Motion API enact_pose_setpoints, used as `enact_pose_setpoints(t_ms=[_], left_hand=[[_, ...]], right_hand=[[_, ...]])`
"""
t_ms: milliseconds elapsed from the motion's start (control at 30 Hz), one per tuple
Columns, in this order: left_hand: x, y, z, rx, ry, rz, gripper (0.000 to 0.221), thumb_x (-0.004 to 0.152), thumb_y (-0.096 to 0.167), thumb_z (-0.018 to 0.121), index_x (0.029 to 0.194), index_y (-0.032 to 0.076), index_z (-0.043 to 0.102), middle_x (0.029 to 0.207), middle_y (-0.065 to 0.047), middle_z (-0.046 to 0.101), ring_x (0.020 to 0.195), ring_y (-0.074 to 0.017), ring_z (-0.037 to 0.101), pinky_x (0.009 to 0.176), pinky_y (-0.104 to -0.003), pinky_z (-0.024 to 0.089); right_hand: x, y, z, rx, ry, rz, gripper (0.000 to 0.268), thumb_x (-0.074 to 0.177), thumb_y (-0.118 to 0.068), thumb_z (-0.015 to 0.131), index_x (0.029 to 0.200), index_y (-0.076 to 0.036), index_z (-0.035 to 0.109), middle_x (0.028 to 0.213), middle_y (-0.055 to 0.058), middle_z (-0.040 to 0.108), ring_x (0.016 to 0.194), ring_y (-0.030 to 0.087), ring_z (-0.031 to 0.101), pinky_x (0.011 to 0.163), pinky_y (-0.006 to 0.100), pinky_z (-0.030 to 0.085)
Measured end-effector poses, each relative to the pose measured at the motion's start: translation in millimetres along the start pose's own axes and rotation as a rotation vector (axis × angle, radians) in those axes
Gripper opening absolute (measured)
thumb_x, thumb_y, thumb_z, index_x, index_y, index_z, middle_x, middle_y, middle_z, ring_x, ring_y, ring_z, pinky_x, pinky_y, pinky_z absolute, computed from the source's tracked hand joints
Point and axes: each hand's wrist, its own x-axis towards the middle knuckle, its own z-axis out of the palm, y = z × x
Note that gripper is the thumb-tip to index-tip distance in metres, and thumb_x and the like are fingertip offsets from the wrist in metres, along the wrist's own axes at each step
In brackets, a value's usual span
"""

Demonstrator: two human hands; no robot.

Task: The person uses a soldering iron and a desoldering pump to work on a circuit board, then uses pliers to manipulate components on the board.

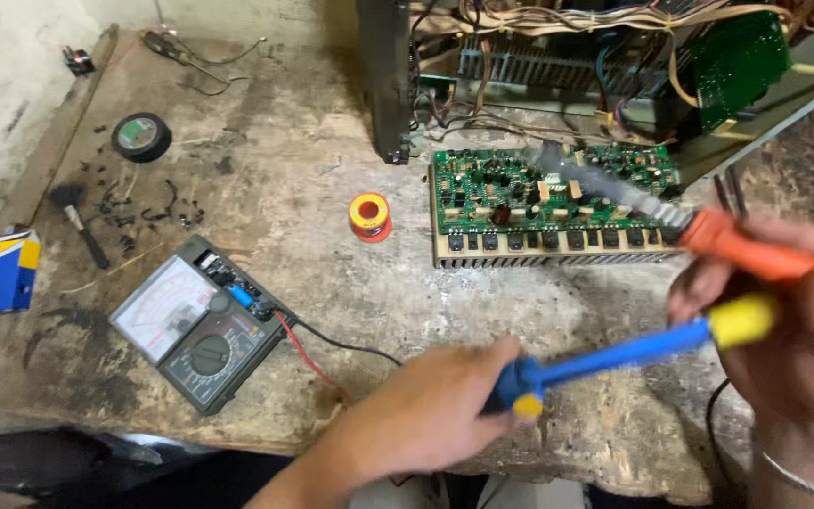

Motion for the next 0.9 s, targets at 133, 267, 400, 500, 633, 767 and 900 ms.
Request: enact_pose_setpoints(t_ms=[133, 267, 400, 500, 633, 767, 900], left_hand=[[-15.9, -10.2, 32.7, 0.123, 0.038, -0.012, 0.032, 0.076, 0.030, 0.054, 0.096, 0.011, 0.038, 0.073, -0.019, 0.056, 0.067, -0.0396, 0.054, 0.053, -0.049, 0.041], [-21.0, -6.6, 42.9, 0.206, 0.146, 0.022, 0.039, 0.069, 0.023, 0.060, 0.099, 0.011, 0.039, 0.074, -0.011, 0.059, 0.065, -0.0362, 0.055, 0.053, -0.048, 0.042], [-29.4, 0.5, 47.2, 0.292, 0.071, 0.020, 0.040, 0.072, 0.023, 0.059, 0.103, 0.011, 0.036, 0.073, -0.012, 0.059, 0.061, -0.0367, 0.056, 0.050, -0.051, 0.042], [-26.9, 13.7, 60.4, 0.254, 0.068, 0.005, 0.043, 0.073, 0.015, 0.045, 0.113, 0.004, 0.035, 0.059, -0.013, 0.055, 0.047, -0.0370, 0.054, 0.039, -0.050, 0.042], [-4.8, 7.3, 113.8, 0.250, 0.386, -0.071, 0.033, 0.080, 0.024, 0.037, 0.110, 0.011, 0.041, 0.085, -0.014, 0.053, 0.045, -0.0384, 0.053, 0.029, -0.055, 0.039], [-4.2, 5.1, 79.1, 0.284, 0.191, -0.058, 0.030, 0.076, 0.016, 0.046, 0.104, 0.005, 0.039, 0.078, -0.017, 0.055, 0.059, -0.0365, 0.055, 0.042, -0.049, 0.042], [-26.2, 8.8, 19.4, 0.133, -0.071, -0.162, 0.041, 0.072, 0.037, 0.059, 0.100, 0.014, 0.041, 0.081, -0.014, 0.056, 0.075, -0.0337, 0.055, 0.059, -0.046, 0.044]], right_hand=[[-22.8, -24.5, 34.4, -0.099, 0.024, 0.150, 0.039, 0.081, -0.032, 0.053, 0.100, 0.001, 0.051, 0.074, 0.016, 0.059, 0.070, 0.024, 0.061, 0.066, 0.034, 0.056], [-36.5, -32.5, 30.2, -0.056, -0.010, 0.100, 0.034, 0.081, -0.033, 0.056, 0.098, -0.003, 0.053, 0.078, 0.017, 0.058, 0.068, 0.027, 0.062, 0.080, 0.041, 0.049], [-45.7, -34.2, 29.6, -0.125, -0.057, 0.002, 0.034, 0.082, -0.034, 0.052, 0.097, -0.004, 0.050, 0.097, 0.019, 0.057, 0.080, 0.029, 0.065, 0.076, 0.034, 0.054], [-43.5, -28.5, 60.8, -0.292, -0.279, -0.113, 0.034, 0.086, -0.040, 0.047, 0.089, -0.007, 0.055, 0.087, 0.006, 0.065, 0.097, 0.022, 0.058, 0.101, 0.041, 0.038], [-55.2, -9.7, 88.1, -0.068, -0.323, -0.030, 0.026, 0.081, -0.026, 0.054, 0.091, -0.002, 0.058, 0.092, 0.016, 0.056, 0.083, 0.027, 0.063, 0.077, 0.033, 0.050], [-60.6, 8.2, 80.6, -0.207, -0.096, -0.054, 0.033, 0.081, -0.033, 0.050, 0.088, -0.001, 0.056, 0.081, 0.016, 0.061, 0.079, 0.024, 0.061, 0.077, 0.032, 0.048], [-38.0, 13.4, 52.8, -0.316, 0.262, -0.225, 0.024, 0.080, -0.021, 0.046, 0.092, 0.000, 0.052, 0.081, 0.018, 0.055, 0.081, 0.027, 0.059, 0.097, 0.039, 0.045]])
